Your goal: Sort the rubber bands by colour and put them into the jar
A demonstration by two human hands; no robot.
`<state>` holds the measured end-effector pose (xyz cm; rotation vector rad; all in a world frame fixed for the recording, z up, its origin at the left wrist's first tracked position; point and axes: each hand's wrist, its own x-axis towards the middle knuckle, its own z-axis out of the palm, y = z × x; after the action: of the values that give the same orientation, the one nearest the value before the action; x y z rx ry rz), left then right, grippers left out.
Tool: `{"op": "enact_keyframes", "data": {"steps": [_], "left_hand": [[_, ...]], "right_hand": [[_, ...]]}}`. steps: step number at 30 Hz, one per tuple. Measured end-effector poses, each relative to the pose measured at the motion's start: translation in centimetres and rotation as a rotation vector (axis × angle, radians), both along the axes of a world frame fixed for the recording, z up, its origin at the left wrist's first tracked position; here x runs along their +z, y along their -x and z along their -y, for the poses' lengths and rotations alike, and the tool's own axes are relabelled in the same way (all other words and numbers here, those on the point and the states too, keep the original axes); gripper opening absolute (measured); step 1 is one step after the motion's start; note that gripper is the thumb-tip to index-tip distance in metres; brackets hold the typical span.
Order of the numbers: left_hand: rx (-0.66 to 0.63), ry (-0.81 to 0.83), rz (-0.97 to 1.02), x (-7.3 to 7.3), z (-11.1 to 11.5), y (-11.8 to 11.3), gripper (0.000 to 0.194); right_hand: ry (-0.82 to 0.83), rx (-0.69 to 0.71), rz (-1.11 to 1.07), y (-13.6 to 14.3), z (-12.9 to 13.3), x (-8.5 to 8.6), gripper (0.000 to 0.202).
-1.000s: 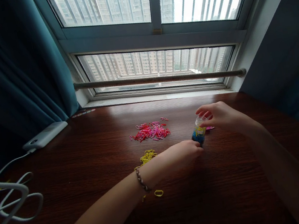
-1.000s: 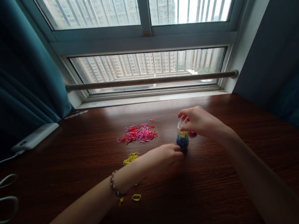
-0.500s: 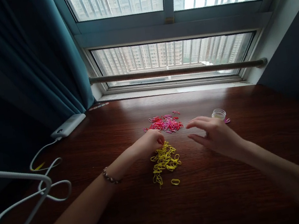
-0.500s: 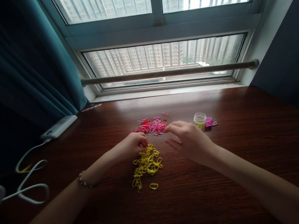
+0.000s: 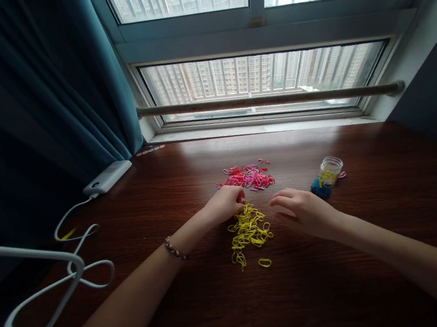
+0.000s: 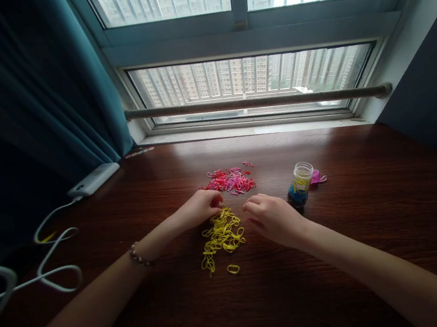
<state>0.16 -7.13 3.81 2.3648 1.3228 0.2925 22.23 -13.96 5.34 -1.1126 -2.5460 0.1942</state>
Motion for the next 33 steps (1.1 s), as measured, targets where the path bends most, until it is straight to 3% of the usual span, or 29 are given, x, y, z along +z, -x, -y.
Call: {"op": "enact_keyframes", "data": {"steps": [11, 17, 25, 33], "left_hand": [[-0.055, 0.169, 0.047, 0.6, 0.4, -0.1, 0.015], [-0.07, 0.239, 0.033, 1.2, 0.8, -0.2, 0.029], [-0.106, 0.144, -0.044, 0.4, 1.2, -0.1, 0.014], [-0.111, 0.064, -0.071, 0.9, 1.6, -0.6, 0.013]], "right_hand": [[0.026, 0.038, 0.023, 0.5, 0.3, -0.5, 0.014], [0.02, 0.058, 0.045, 0.6, 0.3, -0.6, 0.014], [0.024, 0.061, 0.039, 0.8, 0.3, -0.8, 0.015], [0.025, 0.066, 0.019, 0.9, 0.3, -1.1, 0.014]]}}
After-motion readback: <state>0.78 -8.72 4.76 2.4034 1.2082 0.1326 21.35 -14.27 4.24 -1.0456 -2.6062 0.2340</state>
